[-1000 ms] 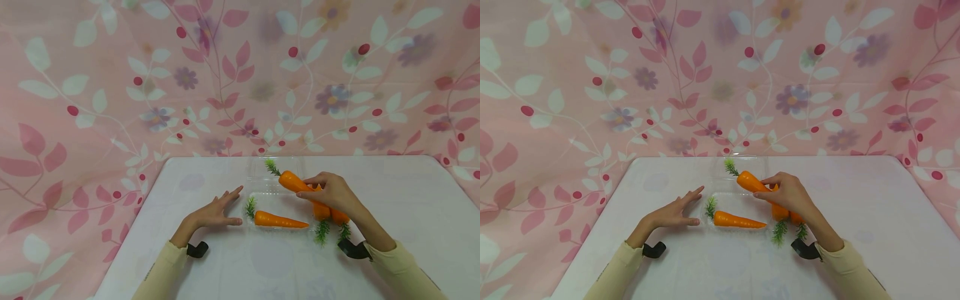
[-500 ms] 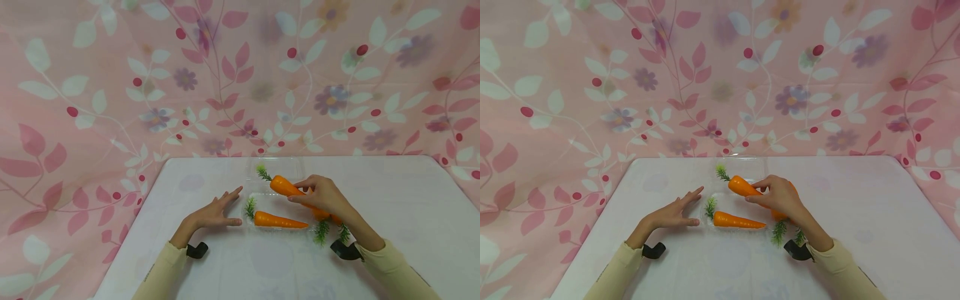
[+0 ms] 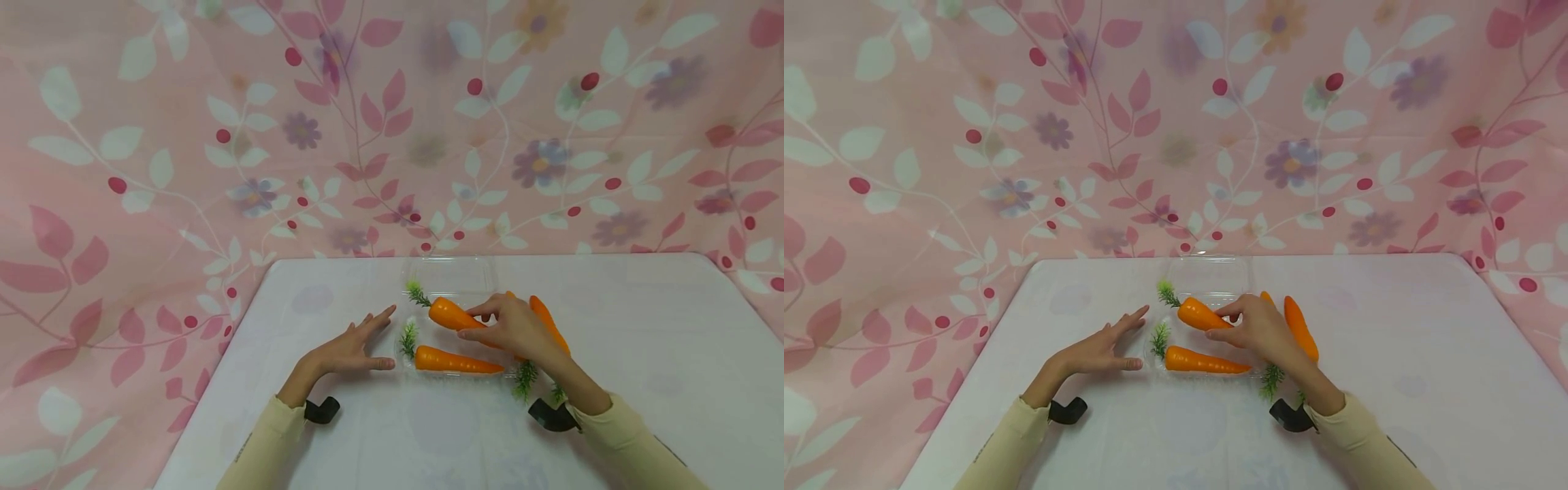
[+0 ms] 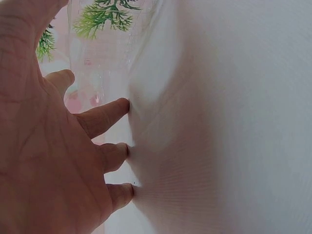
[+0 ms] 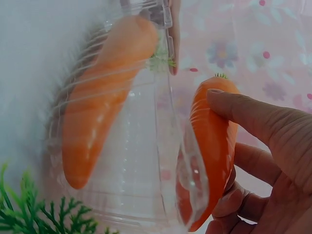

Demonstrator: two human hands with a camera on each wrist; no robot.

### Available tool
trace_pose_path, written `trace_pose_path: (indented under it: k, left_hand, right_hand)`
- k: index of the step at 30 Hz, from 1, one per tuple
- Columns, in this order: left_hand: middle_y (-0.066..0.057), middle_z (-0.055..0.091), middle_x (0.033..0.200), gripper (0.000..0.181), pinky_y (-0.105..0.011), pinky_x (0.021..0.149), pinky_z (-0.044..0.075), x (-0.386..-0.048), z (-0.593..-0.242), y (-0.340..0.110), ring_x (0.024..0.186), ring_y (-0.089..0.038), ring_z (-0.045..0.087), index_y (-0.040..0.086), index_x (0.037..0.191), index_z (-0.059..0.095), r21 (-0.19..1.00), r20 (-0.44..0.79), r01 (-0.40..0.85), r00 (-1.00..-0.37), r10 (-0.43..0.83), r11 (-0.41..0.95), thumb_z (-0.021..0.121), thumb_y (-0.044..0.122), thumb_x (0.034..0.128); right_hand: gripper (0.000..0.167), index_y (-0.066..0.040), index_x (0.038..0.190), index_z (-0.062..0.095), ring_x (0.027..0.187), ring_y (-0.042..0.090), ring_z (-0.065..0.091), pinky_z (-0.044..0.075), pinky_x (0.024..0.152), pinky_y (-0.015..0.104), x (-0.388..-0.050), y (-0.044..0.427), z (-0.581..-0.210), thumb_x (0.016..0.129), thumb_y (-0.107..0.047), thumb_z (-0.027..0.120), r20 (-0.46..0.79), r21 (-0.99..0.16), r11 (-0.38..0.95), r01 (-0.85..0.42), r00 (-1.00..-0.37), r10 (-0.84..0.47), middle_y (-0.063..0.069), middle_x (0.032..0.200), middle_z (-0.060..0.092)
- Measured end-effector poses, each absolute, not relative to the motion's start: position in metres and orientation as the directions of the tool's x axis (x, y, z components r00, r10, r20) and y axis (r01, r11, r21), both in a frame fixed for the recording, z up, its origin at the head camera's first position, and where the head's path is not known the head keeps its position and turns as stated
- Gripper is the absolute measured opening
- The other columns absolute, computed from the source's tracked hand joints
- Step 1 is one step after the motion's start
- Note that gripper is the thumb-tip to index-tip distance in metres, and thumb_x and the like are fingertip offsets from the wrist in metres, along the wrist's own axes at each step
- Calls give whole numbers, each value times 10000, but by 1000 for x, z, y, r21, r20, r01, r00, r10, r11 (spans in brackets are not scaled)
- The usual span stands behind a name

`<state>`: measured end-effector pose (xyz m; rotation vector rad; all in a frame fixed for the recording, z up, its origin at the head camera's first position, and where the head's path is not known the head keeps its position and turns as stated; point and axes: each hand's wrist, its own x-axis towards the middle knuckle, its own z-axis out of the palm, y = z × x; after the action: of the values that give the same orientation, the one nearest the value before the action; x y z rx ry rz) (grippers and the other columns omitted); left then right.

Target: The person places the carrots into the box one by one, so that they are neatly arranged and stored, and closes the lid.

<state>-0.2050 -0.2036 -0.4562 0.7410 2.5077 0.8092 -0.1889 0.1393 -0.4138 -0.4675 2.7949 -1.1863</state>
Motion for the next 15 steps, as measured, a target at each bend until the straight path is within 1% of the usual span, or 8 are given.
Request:
trace_pose_path:
  k: [6,8,13,15]
  left_hand:
    - [-15,288,1597,1026,-641,1128,-12,-205,-458,-204,1491,-346,42,312,1601,88,628,-202,359,-782,590,691,699,605,831]
    - [-11,294,1594,1023,-642,1127,-12,-206,-459,-204,1492,-345,43,313,1600,91,627,-201,358,-783,588,692,701,601,831]
    - [2,300,1591,1017,-640,1128,-16,-206,-460,-204,1493,-340,45,315,1600,98,626,-204,355,-785,585,694,707,589,832]
    - [3,297,1592,1018,-638,1129,-17,-206,-460,-203,1493,-337,45,316,1600,97,625,-206,353,-786,584,696,708,587,832]
  right_hand:
    - [424,-191,1046,801,754,186,479,413,575,301,-188,133,-416,720,-455,868,56,-695,671,-258,-950,-307,-42,837,595]
    - [436,-167,1055,798,744,186,478,411,569,300,-187,131,-416,722,-439,872,53,-696,671,-256,-950,-307,-32,838,595]
    - [418,-156,1063,795,725,180,481,405,576,297,-187,127,-420,731,-397,876,29,-670,703,-240,-954,-298,-22,830,578]
    - [410,-169,1062,796,729,177,485,410,590,297,-187,125,-421,729,-394,878,17,-653,723,-226,-958,-285,-28,827,578]
